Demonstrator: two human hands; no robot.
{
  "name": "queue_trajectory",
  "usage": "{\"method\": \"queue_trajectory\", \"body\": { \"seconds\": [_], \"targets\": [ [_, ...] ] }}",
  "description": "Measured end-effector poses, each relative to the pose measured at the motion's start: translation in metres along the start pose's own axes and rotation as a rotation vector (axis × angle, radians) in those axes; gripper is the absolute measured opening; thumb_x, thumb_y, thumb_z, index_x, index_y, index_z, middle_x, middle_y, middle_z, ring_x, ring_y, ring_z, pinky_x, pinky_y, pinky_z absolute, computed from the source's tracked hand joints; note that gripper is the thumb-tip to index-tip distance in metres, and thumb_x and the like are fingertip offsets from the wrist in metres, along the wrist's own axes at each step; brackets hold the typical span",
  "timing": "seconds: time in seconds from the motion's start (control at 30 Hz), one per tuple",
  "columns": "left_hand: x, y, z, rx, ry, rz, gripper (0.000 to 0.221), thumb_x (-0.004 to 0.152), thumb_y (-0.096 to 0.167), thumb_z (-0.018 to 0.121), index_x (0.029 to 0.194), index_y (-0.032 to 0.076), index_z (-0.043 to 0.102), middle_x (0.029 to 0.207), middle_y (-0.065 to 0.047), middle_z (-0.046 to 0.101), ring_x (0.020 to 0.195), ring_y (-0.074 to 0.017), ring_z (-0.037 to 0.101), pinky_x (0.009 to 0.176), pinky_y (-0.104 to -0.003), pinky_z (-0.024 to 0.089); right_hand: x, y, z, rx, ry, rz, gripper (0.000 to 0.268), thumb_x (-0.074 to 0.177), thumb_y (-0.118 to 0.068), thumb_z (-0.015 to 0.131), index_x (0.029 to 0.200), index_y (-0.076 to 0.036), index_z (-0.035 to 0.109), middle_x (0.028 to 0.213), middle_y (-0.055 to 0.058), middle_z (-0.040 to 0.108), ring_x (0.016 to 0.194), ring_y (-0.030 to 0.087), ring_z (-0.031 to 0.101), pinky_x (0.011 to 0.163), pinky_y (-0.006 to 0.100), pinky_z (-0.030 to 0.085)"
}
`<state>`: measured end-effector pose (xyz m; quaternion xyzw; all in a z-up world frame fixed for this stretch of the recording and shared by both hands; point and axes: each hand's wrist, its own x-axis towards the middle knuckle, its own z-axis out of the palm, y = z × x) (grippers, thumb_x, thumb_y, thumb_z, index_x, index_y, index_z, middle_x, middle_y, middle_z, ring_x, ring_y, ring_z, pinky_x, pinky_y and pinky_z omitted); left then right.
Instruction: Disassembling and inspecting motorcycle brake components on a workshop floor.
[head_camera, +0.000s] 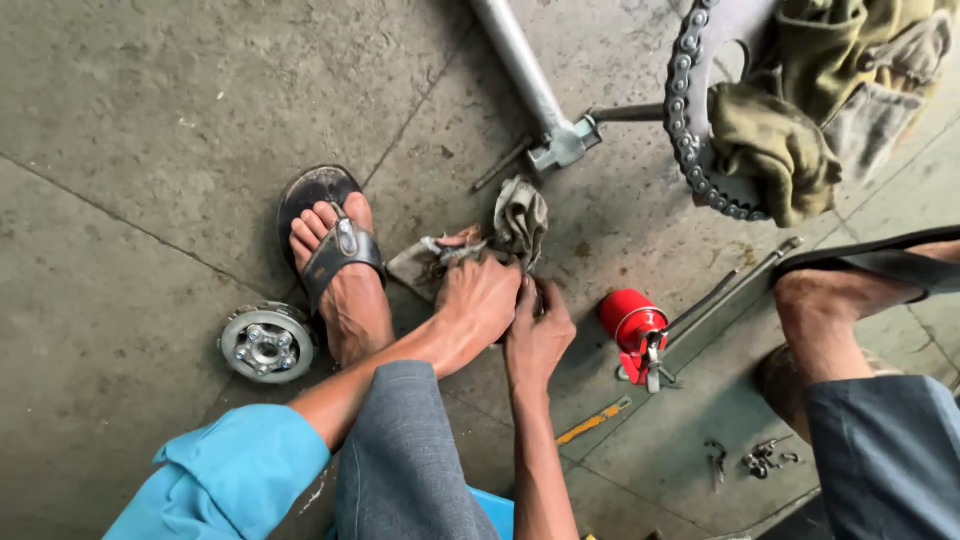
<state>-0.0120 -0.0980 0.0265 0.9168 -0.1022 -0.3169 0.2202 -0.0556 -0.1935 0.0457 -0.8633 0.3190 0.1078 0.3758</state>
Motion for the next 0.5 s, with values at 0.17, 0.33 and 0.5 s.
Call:
{"method": "queue_trajectory", "body": {
  "seconds": [0.17, 0.33, 0.5],
  "targets": [
    [-0.028, 0.004, -0.046, -0.197, 0.190, 0.018, 0.022, 0.085, 0.022, 0.068, 0.092, 0.003, 0.077, 0.085, -0.027, 0.070, 0.080, -0.0457, 0.071, 0.066, -0.052, 0.058, -0.018, -0.030, -0.010, 0.013, 0.084, -0.227, 0.027, 0.101, -0.018, 0.060, 0.111, 0.004, 0.071, 0.101, 0.020, 0.077, 0.085, 0.023, 0.074, 0.080, 0.035, 0.057],
    [-0.023, -0.001, -0.027, -0.160, -0.047, 0.032, 0.025, 0.092, 0.025, 0.064, 0.094, 0.002, 0.075, 0.090, -0.025, 0.071, 0.081, -0.0410, 0.073, 0.066, -0.049, 0.060, -0.033, 0.001, 0.003, 0.063, 0.044, -0.081, 0.028, 0.101, -0.018, 0.060, 0.115, 0.004, 0.071, 0.100, 0.020, 0.077, 0.089, 0.024, 0.074, 0.082, 0.036, 0.056],
    [-0.029, 0.008, -0.008, -0.061, -0.110, 0.071, 0.029, 0.093, 0.028, 0.064, 0.089, 0.002, 0.075, 0.090, -0.025, 0.070, 0.081, -0.0409, 0.072, 0.062, -0.049, 0.059, -0.034, 0.005, 0.002, 0.099, 0.070, 0.019, 0.031, 0.100, -0.020, 0.059, 0.119, 0.002, 0.072, 0.106, 0.020, 0.078, 0.091, 0.024, 0.076, 0.084, 0.036, 0.056]
  ]
}}
